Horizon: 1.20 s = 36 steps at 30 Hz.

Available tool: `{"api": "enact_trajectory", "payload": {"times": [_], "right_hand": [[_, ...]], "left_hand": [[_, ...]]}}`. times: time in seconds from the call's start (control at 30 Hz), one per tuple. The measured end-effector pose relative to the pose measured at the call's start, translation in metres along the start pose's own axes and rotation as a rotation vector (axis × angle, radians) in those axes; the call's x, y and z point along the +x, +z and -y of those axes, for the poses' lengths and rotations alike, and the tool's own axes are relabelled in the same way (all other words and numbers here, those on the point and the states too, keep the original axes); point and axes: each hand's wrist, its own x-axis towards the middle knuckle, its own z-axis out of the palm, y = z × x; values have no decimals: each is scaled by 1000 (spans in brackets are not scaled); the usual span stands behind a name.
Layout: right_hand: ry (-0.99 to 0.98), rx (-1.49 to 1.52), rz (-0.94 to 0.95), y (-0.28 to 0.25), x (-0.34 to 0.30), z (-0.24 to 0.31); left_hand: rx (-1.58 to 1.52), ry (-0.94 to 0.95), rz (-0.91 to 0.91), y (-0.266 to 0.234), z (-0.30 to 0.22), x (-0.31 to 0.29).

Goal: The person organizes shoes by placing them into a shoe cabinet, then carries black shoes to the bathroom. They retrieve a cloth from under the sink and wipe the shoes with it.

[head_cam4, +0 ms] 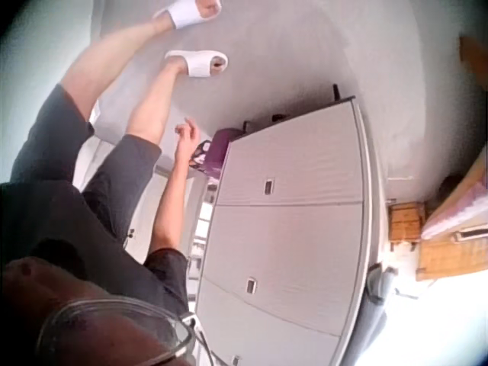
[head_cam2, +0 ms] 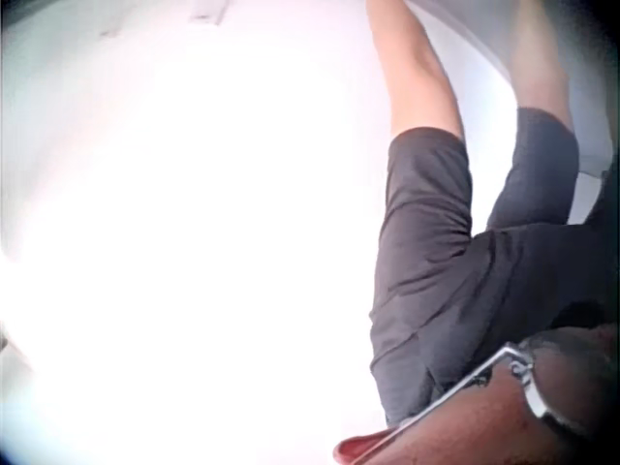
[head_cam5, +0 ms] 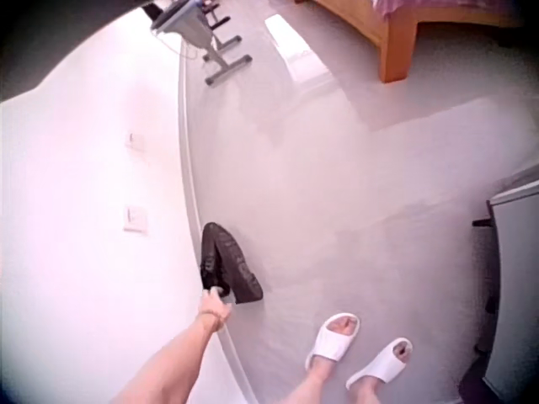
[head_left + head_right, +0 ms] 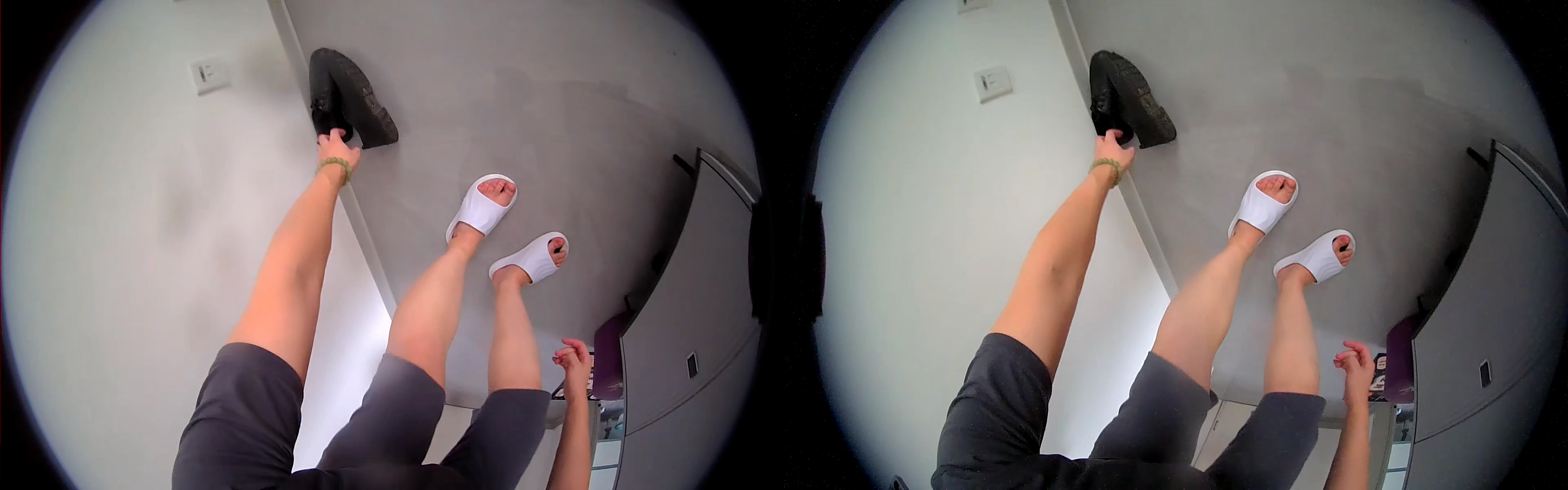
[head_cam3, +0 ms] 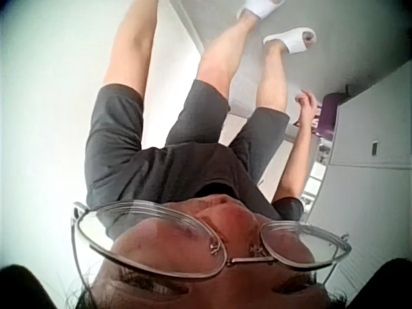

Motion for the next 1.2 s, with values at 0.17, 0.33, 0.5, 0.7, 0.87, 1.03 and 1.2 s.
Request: {"api": "enact_trajectory", "payload": {"times": [0.17, 0.33, 0.5, 0.7, 0.87, 1.03, 1.2], "right_hand": [[111, -24, -76, -21, 24, -11], [152, -88, -10, 3, 37, -7], [165, -81, -58, -15, 32, 10], [169, -123, -59, -13, 33, 20], [193, -132, -71, -8, 35, 20], [196, -110, -83, -15, 30, 16], [283, -128, -56, -30, 21, -4]], "left_hand": [[-91, -132, 61, 38, -15, 33], [53, 77, -108, 41, 3, 54], [-180, 723, -433, 37, -48, -5], [-393, 410, -521, 15, -83, 5], [-225, -42, -215, 5, -106, 31], [-320, -306, -256, 17, -93, 54], [-223, -556, -291, 18, -71, 59]]}}
